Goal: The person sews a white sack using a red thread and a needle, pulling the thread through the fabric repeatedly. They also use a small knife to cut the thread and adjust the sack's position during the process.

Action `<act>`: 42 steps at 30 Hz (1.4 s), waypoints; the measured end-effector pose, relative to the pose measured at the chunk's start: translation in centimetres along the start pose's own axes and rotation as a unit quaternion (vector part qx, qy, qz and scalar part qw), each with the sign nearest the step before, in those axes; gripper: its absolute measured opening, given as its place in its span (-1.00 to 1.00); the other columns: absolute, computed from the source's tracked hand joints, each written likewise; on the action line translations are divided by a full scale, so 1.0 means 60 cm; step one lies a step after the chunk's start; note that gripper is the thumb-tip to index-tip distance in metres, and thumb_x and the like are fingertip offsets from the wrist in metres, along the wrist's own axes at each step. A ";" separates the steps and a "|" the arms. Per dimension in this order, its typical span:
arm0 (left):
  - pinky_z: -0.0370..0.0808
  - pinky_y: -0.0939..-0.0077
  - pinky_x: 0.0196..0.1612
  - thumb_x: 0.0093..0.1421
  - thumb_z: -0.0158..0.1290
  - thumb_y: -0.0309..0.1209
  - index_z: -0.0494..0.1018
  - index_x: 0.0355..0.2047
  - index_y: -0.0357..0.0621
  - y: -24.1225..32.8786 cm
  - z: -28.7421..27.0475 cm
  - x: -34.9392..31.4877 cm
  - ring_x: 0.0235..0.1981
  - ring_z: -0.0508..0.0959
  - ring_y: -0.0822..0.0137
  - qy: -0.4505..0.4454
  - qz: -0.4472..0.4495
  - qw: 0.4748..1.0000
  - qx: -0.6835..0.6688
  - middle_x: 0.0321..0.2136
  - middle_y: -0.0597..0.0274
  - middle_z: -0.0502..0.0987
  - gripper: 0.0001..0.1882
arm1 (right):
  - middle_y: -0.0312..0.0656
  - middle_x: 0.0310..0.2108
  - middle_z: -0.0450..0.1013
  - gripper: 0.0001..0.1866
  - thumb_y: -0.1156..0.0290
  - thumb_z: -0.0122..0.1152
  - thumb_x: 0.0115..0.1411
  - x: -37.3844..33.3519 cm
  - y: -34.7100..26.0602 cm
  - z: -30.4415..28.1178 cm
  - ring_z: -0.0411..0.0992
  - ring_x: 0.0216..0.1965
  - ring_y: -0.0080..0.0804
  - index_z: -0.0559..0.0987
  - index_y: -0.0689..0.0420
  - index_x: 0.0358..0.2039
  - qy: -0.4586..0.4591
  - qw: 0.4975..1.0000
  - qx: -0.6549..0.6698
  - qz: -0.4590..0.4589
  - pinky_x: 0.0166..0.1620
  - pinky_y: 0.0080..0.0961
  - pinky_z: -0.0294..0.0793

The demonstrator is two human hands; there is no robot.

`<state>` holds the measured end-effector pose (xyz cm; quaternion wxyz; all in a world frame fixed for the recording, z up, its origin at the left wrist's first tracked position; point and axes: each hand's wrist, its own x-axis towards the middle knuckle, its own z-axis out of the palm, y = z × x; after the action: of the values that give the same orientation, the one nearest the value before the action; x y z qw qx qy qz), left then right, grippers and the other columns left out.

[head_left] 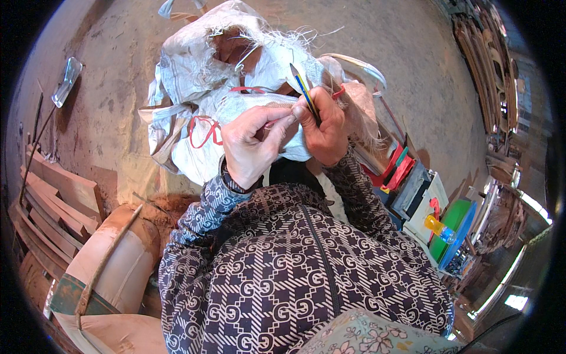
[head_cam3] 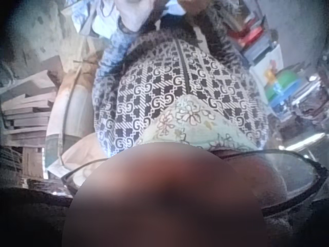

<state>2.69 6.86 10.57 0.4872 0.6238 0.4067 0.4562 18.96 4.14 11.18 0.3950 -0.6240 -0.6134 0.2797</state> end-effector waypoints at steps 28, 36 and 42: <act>0.48 0.62 -0.41 0.11 0.22 -0.56 0.60 -0.31 -0.24 -0.001 -0.008 -0.004 -0.46 0.56 0.53 -0.015 -0.020 0.998 0.050 -0.47 0.25 0.62 -0.88 | -0.26 -0.29 0.58 -0.83 0.47 0.29 0.22 -0.011 -0.007 -0.015 0.47 -0.23 -0.58 0.64 0.27 -0.21 -0.034 0.956 0.246 0.154 -0.08 -0.58 0.44; 0.48 0.62 -0.36 0.11 0.20 -0.56 0.63 -0.33 -0.22 -0.035 0.007 0.023 -0.44 0.58 0.49 0.030 0.049 0.994 0.090 -0.46 0.22 0.63 -0.90 | -0.33 -0.43 0.57 -0.81 0.39 0.34 0.19 -0.005 -0.026 -0.029 0.43 -0.40 -0.68 0.68 0.24 -0.25 0.012 0.975 0.146 0.170 -0.28 -0.67 0.41; 0.51 0.63 -0.44 0.09 0.24 -0.48 0.62 -0.36 -0.24 -0.103 0.038 0.053 -0.53 0.59 0.49 0.119 -0.018 0.992 0.042 -0.52 0.21 0.64 -0.89 | -0.38 -0.48 0.55 -0.78 0.33 0.35 0.19 -0.002 -0.034 -0.050 0.41 -0.45 -0.71 0.69 0.23 -0.25 0.074 0.980 0.134 0.127 -0.36 -0.71 0.37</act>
<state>5.29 10.58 4.82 0.4168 0.5780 0.4918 0.5003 20.33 3.48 14.43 0.4807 -0.6573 -0.4550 0.3603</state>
